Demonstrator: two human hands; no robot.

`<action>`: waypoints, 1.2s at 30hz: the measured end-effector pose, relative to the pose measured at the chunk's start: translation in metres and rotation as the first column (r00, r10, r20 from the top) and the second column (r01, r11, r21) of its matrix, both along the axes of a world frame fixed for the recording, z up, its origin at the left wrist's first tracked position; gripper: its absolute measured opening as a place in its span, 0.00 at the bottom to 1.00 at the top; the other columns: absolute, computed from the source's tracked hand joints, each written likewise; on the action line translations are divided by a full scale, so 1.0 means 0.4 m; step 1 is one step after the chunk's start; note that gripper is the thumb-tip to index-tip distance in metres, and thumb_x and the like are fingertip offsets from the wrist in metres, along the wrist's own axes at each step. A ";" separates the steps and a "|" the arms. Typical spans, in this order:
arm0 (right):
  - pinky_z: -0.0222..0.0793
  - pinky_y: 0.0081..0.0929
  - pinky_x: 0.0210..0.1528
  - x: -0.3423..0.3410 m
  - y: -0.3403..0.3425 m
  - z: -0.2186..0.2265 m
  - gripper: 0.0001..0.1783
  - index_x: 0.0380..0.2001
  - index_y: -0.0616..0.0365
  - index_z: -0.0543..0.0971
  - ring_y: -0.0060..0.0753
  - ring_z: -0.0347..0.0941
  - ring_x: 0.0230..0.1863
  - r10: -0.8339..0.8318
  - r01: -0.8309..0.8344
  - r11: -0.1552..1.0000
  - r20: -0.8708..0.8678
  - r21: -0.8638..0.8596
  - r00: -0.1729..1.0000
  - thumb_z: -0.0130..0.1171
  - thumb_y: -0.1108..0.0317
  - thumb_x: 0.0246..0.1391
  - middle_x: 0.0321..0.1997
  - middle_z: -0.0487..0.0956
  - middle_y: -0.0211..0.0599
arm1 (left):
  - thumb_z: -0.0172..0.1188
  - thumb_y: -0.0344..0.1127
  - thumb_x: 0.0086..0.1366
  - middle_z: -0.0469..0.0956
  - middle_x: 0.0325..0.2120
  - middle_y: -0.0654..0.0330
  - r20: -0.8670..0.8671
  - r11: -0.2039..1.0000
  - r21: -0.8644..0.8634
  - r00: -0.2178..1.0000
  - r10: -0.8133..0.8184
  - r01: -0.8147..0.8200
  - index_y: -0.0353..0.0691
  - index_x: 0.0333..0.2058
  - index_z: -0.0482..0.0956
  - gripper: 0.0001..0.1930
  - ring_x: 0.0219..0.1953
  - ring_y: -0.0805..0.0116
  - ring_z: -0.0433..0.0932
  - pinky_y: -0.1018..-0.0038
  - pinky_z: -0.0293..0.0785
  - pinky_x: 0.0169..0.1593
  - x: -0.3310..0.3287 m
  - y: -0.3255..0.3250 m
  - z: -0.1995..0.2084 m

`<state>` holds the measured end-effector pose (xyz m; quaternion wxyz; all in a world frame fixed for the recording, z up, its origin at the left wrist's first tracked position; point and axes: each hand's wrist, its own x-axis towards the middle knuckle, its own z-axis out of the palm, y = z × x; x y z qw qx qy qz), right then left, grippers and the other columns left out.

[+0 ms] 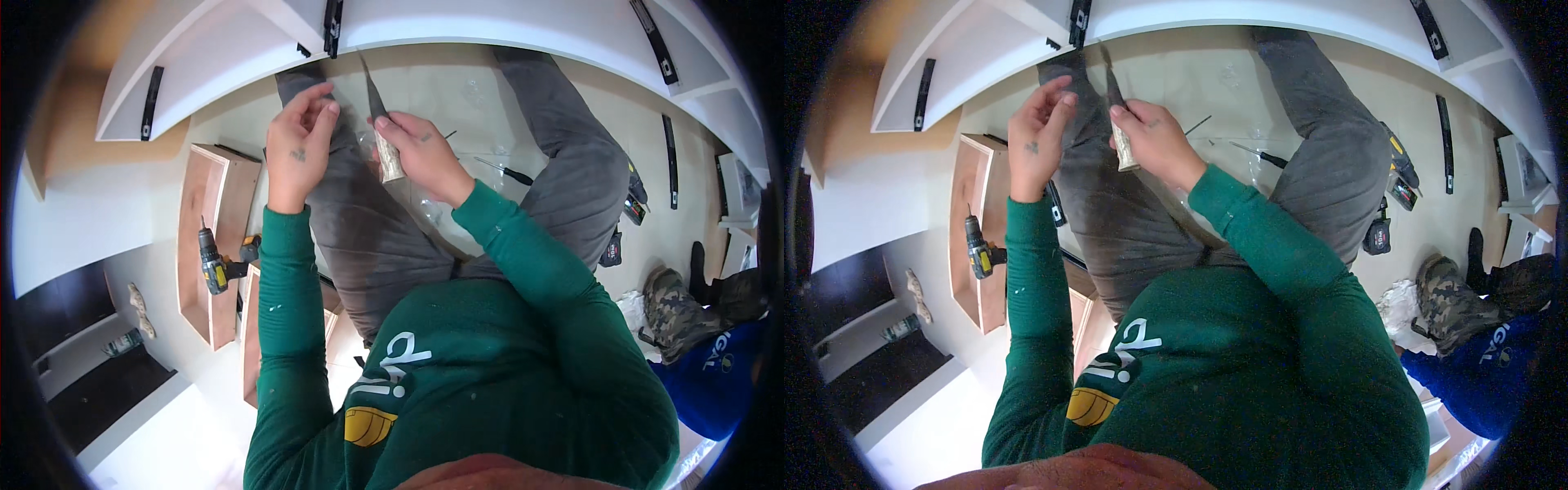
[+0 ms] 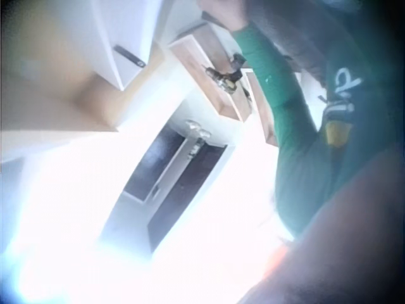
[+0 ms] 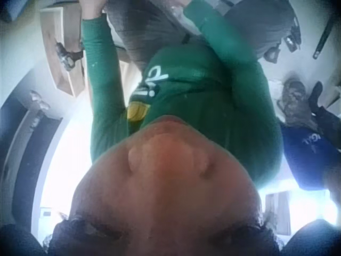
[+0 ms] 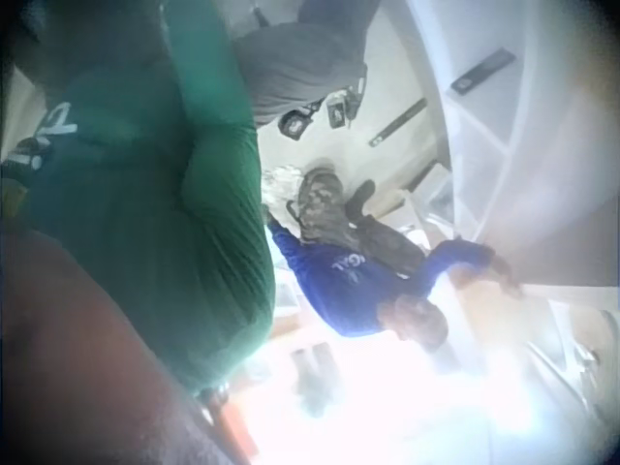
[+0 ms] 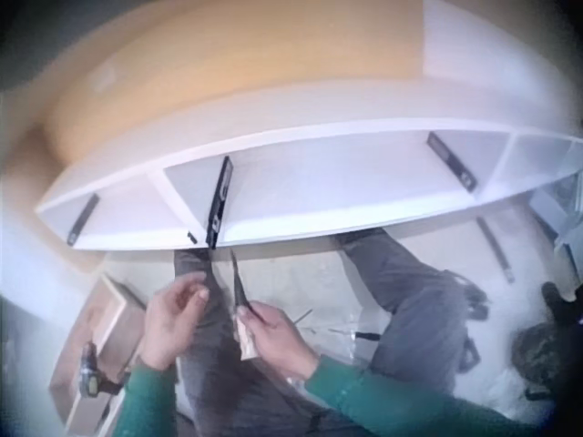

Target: The person assembles a wooden drawer unit by attaching a screw to a drill, securing parts, and fitting a drawer into a cabinet. They handle wooden panels, screws, and a drill, and use a hammer to adjust components.

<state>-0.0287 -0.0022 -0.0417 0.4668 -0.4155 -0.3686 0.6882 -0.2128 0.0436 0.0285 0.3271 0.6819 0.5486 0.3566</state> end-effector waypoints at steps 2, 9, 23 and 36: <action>0.72 0.23 0.33 0.039 0.052 0.035 0.22 0.56 0.61 0.77 0.21 0.75 0.31 -0.010 0.005 0.997 0.069 0.083 0.998 0.51 0.54 0.73 0.31 0.80 0.31 | 0.62 0.33 0.70 0.83 0.35 0.62 0.008 0.995 0.096 1.000 -0.021 0.020 0.32 0.54 0.80 0.17 0.34 0.79 0.77 0.79 0.75 0.40 0.050 0.024 0.013; 0.73 0.29 0.41 0.029 0.169 0.199 0.21 0.51 0.62 0.80 0.30 0.76 0.38 -0.091 0.082 0.989 0.074 0.123 0.993 0.51 0.58 0.65 0.38 0.82 0.38 | 0.57 0.35 0.74 0.83 0.40 0.63 0.159 0.999 -0.020 0.987 0.027 -0.024 0.35 0.60 0.76 0.19 0.38 0.79 0.77 0.80 0.74 0.41 0.125 0.015 0.016; 0.72 0.34 0.27 -0.125 0.288 0.215 0.17 0.36 0.67 0.80 0.33 0.77 0.25 -0.100 0.119 0.992 -0.300 0.047 0.949 0.55 0.60 0.67 0.28 0.81 0.42 | 0.50 0.52 0.79 0.83 0.44 0.51 -0.206 0.996 0.085 0.978 0.038 -0.021 0.33 0.63 0.71 0.28 0.44 0.67 0.81 0.71 0.78 0.48 0.088 0.048 0.181; 0.76 0.31 0.37 0.000 0.217 0.173 0.33 0.57 0.64 0.75 0.33 0.80 0.31 0.178 -0.206 0.978 -0.386 -0.030 0.905 0.50 0.42 0.71 0.36 0.85 0.44 | 0.56 0.50 0.73 0.84 0.31 0.44 -0.853 0.896 0.355 0.484 0.195 0.266 0.44 0.46 0.88 0.19 0.34 0.43 0.84 0.59 0.79 0.38 0.113 0.192 0.291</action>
